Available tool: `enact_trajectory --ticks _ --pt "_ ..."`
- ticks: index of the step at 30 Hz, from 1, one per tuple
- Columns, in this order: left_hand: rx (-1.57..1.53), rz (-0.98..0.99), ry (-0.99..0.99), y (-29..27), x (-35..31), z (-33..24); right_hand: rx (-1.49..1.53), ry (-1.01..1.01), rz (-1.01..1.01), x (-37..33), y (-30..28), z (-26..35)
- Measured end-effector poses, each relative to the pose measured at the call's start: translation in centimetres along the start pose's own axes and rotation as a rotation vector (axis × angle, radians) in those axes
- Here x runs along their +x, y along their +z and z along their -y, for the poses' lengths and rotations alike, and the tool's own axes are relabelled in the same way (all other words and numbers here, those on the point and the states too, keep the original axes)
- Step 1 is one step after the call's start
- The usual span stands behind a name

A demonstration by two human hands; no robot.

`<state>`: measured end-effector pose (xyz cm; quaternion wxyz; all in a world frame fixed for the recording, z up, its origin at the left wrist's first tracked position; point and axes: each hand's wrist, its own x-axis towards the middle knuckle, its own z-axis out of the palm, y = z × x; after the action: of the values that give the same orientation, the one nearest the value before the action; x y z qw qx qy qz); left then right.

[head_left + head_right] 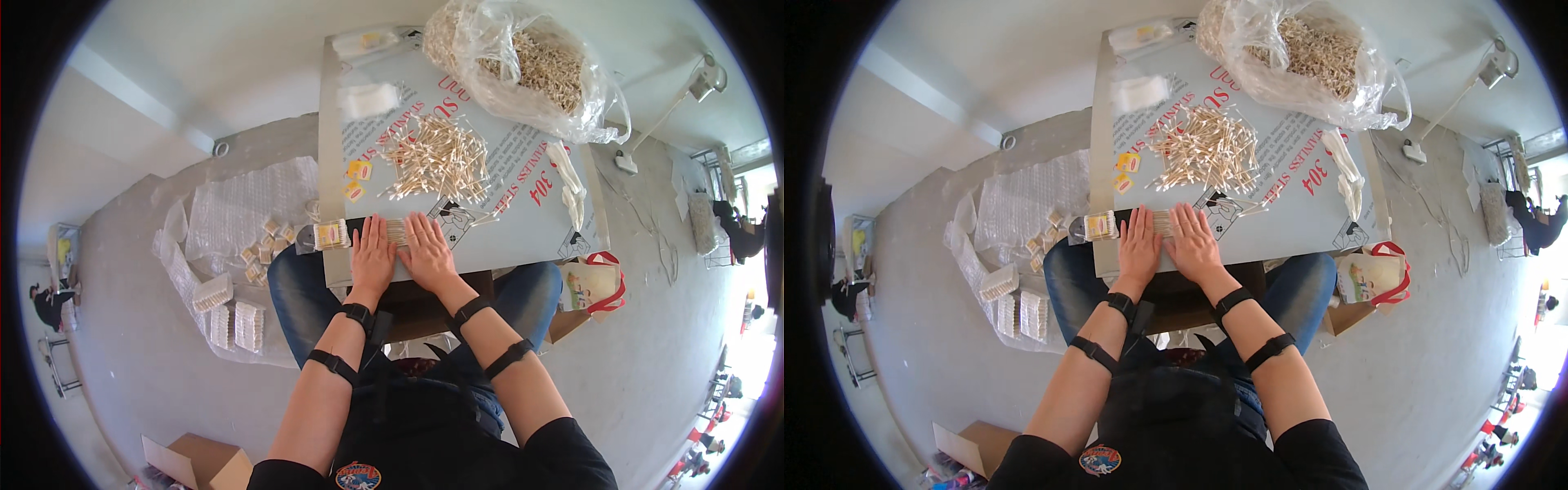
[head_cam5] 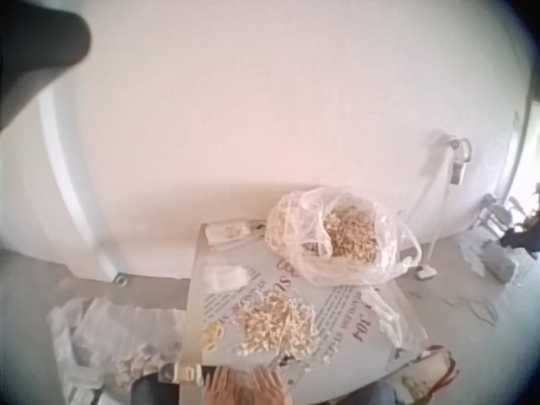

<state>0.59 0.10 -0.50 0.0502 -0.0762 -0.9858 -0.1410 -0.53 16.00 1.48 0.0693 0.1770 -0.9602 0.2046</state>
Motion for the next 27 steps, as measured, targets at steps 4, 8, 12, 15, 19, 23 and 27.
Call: enact_trajectory --ticks 4,8,12,15,19,23,27 --pt "-0.004 0.012 0.021 -0.3 0.1 0.3 -0.022 -0.060 0.007 0.3 0.5 1.0" --pt "-0.063 0.001 0.021 -0.3 -0.1 0.5 -0.069 -0.049 0.019 0.9 0.9 1.5" --pt "-0.207 -0.027 -0.006 0.1 -0.3 0.8 -0.069 -0.007 0.014 1.1 1.3 1.7" --pt "-0.124 -0.112 -0.047 -0.1 -0.4 0.4 -0.060 0.021 0.023 1.0 1.4 1.7" --pt "-0.090 -0.052 -0.054 -0.3 -0.2 0.2 -0.064 0.023 0.048 1.0 1.3 1.7" --pt "-0.086 -0.030 0.016 -0.5 -0.3 0.7 -0.064 0.015 0.030 1.0 1.0 1.8" --pt "-0.120 -0.035 0.079 -0.6 -0.3 1.1 -0.066 0.002 0.043 0.9 1.0 1.7"
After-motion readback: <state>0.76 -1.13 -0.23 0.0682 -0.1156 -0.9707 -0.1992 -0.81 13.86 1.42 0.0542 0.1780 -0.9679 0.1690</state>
